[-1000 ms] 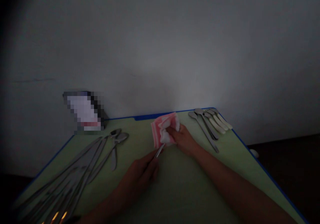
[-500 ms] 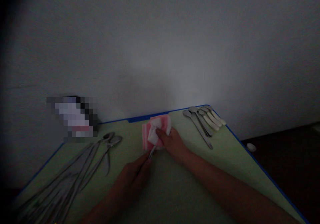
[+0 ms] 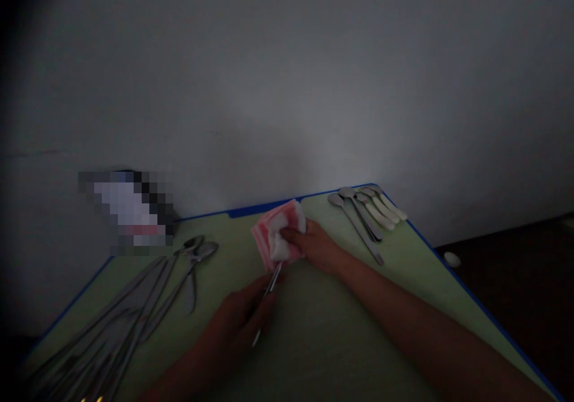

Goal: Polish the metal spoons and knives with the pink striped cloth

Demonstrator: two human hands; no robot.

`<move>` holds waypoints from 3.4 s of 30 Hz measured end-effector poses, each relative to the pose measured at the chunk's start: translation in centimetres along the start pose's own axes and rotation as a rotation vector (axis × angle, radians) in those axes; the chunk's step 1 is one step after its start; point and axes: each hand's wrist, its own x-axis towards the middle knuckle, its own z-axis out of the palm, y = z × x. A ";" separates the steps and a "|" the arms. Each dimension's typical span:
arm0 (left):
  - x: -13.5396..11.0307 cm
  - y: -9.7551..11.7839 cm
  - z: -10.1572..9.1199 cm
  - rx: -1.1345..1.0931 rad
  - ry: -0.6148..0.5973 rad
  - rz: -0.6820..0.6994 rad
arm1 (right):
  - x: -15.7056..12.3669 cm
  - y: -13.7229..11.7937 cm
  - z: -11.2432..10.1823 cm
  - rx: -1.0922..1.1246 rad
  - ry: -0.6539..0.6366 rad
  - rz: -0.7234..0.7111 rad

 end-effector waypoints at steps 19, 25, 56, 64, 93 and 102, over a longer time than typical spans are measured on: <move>0.0 -0.3 -0.4 -0.267 -0.217 0.030 | 1.0 -0.1 0.1 0.297 0.249 0.018; 0.5 -0.5 0.1 -0.321 -0.107 -0.068 | 0.5 -0.4 0.6 0.178 0.179 0.062; 0.4 -0.5 0.4 -0.313 -0.042 -0.073 | 1.1 -0.4 -0.3 0.247 0.239 0.001; 0.2 -0.2 0.0 -0.174 -0.034 0.012 | 0.8 -0.4 0.4 0.157 0.295 -0.071; 1.2 -1.2 0.0 -0.495 0.184 -0.207 | -3.3 1.8 5.6 -0.445 0.174 -0.125; 0.9 0.2 0.1 -0.230 0.231 -0.159 | -2.4 1.9 4.6 -0.244 0.142 -0.023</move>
